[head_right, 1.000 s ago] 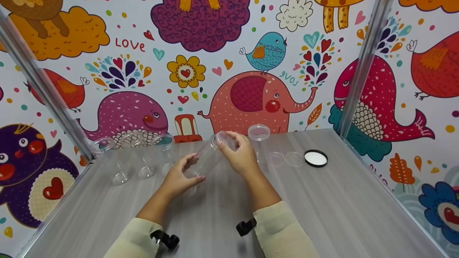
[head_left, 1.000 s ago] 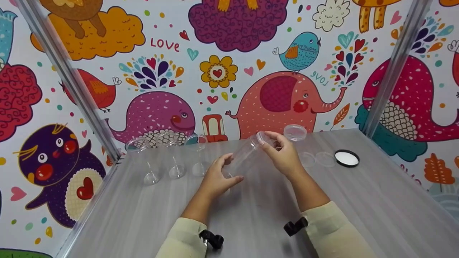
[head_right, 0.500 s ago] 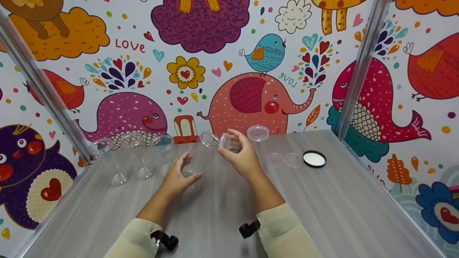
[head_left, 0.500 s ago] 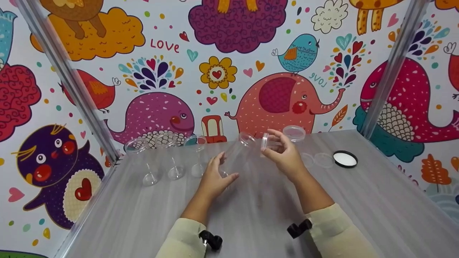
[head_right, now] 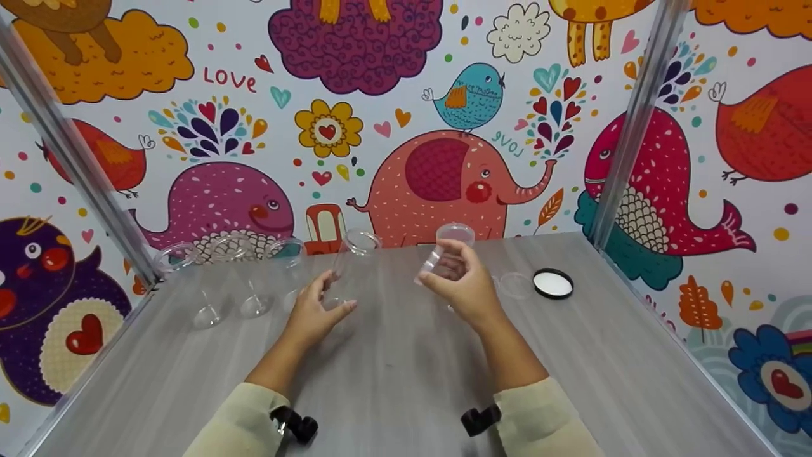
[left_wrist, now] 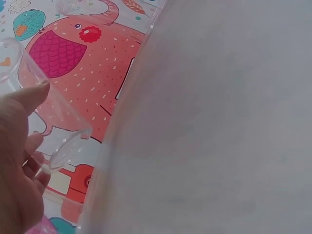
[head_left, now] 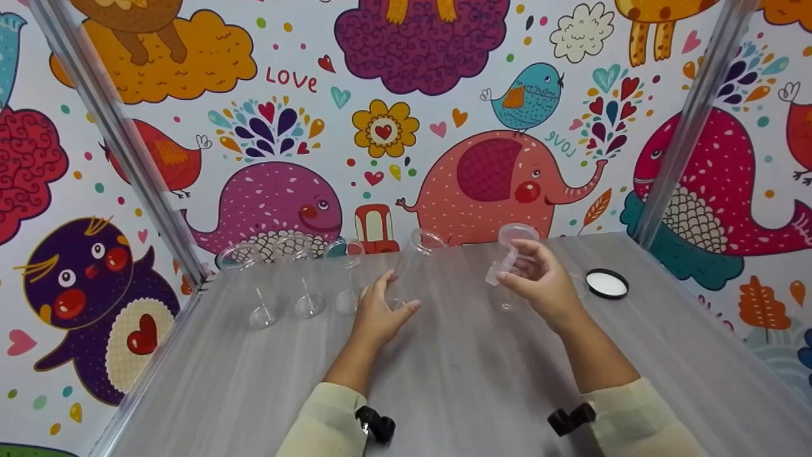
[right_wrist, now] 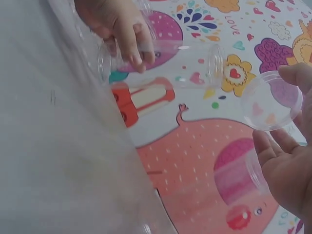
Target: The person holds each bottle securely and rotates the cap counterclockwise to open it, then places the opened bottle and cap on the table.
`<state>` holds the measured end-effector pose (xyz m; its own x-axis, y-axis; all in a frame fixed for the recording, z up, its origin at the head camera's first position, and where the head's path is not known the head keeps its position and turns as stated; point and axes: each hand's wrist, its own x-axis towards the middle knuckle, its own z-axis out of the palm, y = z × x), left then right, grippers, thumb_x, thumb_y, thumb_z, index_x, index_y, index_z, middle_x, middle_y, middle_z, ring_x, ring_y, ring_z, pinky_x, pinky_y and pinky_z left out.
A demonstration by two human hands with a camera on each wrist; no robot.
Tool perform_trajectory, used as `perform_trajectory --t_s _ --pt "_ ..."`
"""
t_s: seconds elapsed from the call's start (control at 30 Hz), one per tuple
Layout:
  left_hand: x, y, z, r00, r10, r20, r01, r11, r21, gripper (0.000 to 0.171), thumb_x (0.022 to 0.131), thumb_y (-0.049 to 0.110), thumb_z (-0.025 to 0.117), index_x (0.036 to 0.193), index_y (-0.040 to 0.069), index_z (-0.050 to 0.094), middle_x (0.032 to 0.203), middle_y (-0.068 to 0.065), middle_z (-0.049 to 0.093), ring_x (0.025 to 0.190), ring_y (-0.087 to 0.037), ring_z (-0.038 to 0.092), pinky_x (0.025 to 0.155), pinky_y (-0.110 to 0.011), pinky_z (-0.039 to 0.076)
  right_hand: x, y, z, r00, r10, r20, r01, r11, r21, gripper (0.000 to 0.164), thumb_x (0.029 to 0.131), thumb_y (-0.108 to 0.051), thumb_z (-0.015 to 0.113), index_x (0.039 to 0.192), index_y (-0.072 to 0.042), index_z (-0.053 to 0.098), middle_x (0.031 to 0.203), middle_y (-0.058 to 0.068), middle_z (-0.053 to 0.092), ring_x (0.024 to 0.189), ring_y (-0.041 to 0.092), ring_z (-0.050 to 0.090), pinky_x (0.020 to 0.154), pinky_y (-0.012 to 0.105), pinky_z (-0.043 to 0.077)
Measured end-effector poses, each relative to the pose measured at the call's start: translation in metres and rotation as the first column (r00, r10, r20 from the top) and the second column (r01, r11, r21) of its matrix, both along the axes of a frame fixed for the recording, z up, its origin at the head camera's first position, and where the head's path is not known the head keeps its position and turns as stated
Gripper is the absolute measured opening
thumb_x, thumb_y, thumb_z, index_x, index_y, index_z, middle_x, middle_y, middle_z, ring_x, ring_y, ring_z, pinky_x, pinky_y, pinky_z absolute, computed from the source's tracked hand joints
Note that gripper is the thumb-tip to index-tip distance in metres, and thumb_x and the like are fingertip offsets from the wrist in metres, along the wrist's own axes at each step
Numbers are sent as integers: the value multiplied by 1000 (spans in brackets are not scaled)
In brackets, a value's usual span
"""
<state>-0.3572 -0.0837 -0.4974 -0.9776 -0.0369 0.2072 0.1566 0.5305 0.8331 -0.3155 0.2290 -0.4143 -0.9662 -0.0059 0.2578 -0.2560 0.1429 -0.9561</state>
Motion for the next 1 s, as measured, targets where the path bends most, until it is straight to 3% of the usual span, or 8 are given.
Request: perform_trajectory --t_s 0.13,0.4,0.7,0.83,1.0 --pt "-3 1 -4 1000 3 -15 -3 1000 14 83 88 41 87 158 18 48 159 -4 58 151 -30 51 125 -58 44 4 21 -1 1000 -14 28 14 1000 20 81 91 -26 88 156 -14 41 151 12 49 131 19 62 96 22 62" --pt "-12 2 -5 999 15 48 -18 998 59 84 92 34 86 160 11 42 163 -10 53 154 -32 49 128 -55 40 16 61 -5 992 -34 124 16 989 146 94 92 -38 85 169 -21 33 171 13 38 153 36 49 101 22 59" --pt "-23 -3 -11 996 33 82 -39 996 76 81 92 29 85 157 4 43 161 -16 54 152 -36 51 127 -54 41 16 104 -14 973 -131 192 92 976 199 105 87 -54 85 170 -23 30 175 6 38 158 31 44 103 20 54" --pt "-26 -4 -14 995 42 86 -47 997 59 81 93 30 85 157 3 43 161 -18 53 151 -38 51 128 -54 40 8 126 -25 943 -195 270 129 961 244 112 84 -61 84 172 -26 25 177 3 32 161 31 39 112 27 49" --pt "-29 -4 -15 995 55 83 -59 997 55 80 93 29 84 156 1 43 160 -21 54 150 -40 52 127 -55 40 0 147 -42 913 -215 347 118 952 281 111 90 -54 84 173 -20 19 179 11 25 162 38 34 127 47 40"
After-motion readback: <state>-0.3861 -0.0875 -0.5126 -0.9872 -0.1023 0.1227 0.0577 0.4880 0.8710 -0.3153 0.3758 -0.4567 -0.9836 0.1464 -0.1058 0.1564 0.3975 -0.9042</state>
